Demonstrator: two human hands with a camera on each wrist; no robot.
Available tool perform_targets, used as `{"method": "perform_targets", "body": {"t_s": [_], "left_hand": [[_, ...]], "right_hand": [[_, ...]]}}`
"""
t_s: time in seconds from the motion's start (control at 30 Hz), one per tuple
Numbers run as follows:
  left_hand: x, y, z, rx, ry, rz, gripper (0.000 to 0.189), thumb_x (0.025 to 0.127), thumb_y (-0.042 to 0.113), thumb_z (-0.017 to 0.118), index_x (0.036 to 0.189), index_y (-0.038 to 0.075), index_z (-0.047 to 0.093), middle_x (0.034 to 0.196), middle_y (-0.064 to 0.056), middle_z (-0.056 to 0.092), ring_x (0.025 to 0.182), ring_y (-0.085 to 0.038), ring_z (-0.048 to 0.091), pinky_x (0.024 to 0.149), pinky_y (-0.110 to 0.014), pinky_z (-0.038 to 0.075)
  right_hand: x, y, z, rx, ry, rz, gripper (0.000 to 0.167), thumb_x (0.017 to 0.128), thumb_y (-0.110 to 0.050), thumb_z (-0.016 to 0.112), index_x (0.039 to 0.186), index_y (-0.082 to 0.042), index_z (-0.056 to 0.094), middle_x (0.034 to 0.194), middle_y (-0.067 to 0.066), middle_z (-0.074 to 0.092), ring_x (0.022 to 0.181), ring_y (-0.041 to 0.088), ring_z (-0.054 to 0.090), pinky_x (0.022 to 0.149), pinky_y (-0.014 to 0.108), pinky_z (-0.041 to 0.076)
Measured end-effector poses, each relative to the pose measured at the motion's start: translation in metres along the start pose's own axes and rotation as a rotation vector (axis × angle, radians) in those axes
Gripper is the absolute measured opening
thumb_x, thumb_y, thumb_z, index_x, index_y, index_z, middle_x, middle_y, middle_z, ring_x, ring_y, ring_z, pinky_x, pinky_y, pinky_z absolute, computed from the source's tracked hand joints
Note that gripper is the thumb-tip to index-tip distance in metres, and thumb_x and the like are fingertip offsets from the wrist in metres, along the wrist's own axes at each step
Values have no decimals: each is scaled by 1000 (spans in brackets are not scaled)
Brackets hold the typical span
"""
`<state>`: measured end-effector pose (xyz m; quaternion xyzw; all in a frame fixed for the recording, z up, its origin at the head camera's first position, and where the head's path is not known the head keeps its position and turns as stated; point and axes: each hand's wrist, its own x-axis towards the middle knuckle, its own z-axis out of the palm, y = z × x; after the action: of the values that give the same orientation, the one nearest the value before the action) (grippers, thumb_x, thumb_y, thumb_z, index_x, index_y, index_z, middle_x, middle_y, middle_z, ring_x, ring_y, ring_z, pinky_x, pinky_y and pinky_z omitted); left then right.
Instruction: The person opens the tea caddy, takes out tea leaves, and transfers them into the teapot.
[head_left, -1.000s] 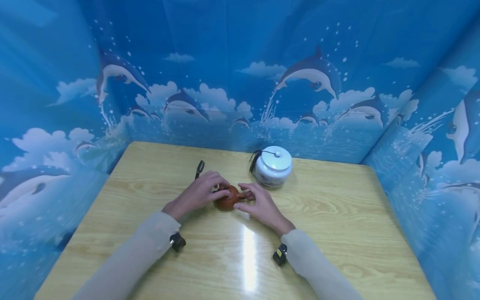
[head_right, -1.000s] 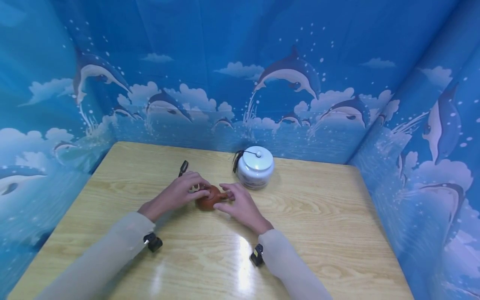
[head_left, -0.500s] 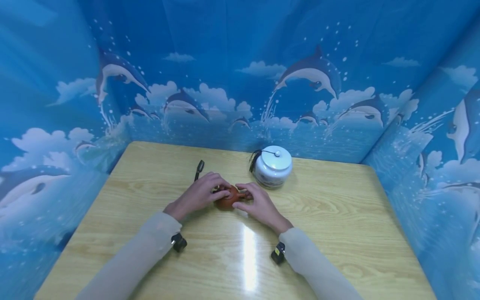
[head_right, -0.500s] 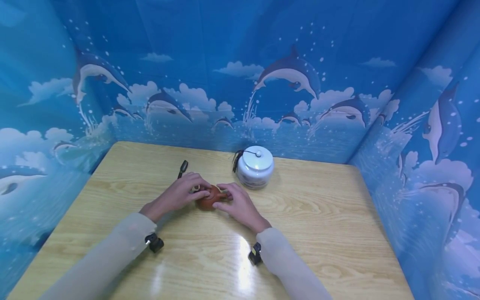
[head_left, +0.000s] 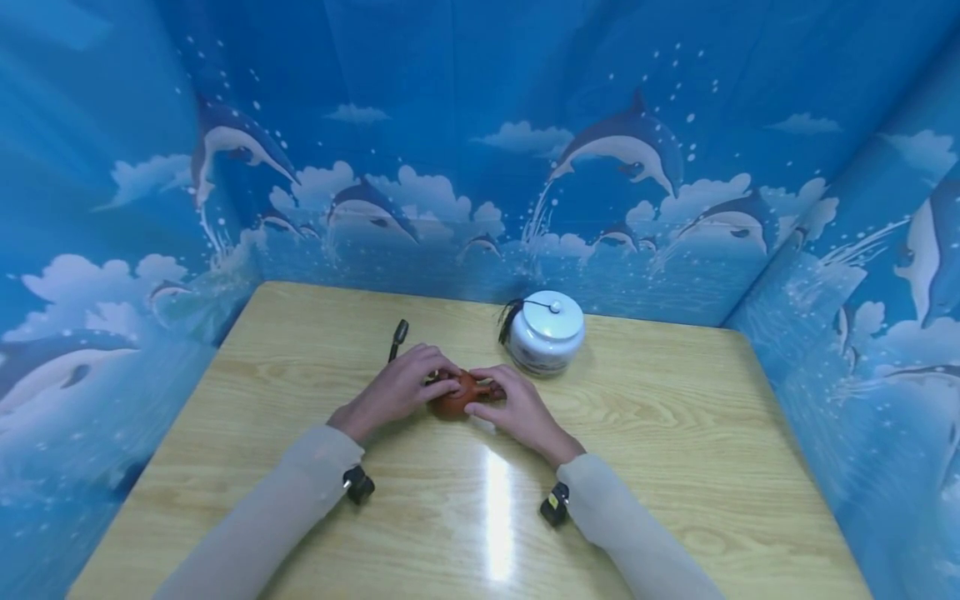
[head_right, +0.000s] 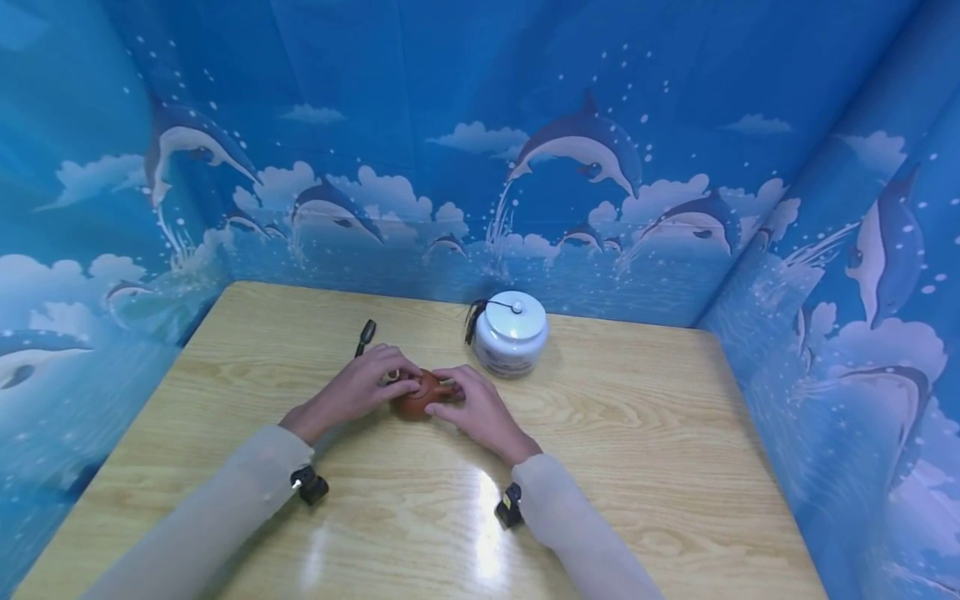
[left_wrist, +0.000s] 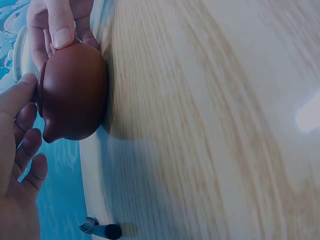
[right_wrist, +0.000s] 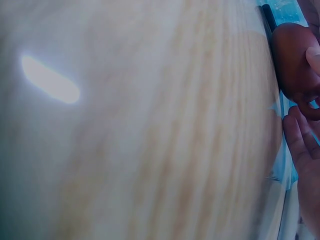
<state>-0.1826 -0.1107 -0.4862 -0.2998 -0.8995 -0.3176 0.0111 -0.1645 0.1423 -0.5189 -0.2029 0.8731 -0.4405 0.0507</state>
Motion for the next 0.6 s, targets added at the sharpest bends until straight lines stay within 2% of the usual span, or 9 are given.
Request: {"method": "perform_targets", "body": {"t_s": [0.13, 0.47, 0.6], "left_hand": [[0, 1, 0, -1, -1, -15, 23, 101, 29, 80, 119, 15, 80, 112, 0, 76, 110, -17, 67, 98, -42, 59], [-1, 6, -5, 1, 22, 5, 21, 100, 27, 81, 118, 16, 80, 108, 2, 75, 105, -15, 65, 91, -39, 58], [-4, 8, -7, -12, 0, 1, 21, 101, 26, 80, 119, 17, 80, 109, 3, 74, 104, -13, 65, 91, -37, 59]], "right_hand": [[1, 1, 1, -10, 2, 3, 59, 91, -32, 90, 145, -20, 68, 136, 0, 70, 121, 16, 67, 105, 40, 58], [1, 1, 1, -19, 8, -1, 59, 91, -32, 90, 145, -20, 68, 136, -1, 71, 122, 17, 66, 106, 41, 58], [0, 2, 1, -9, 4, -3, 58, 92, -32, 90, 145, -21, 68, 136, -1, 70, 122, 16, 67, 106, 40, 58]]}}
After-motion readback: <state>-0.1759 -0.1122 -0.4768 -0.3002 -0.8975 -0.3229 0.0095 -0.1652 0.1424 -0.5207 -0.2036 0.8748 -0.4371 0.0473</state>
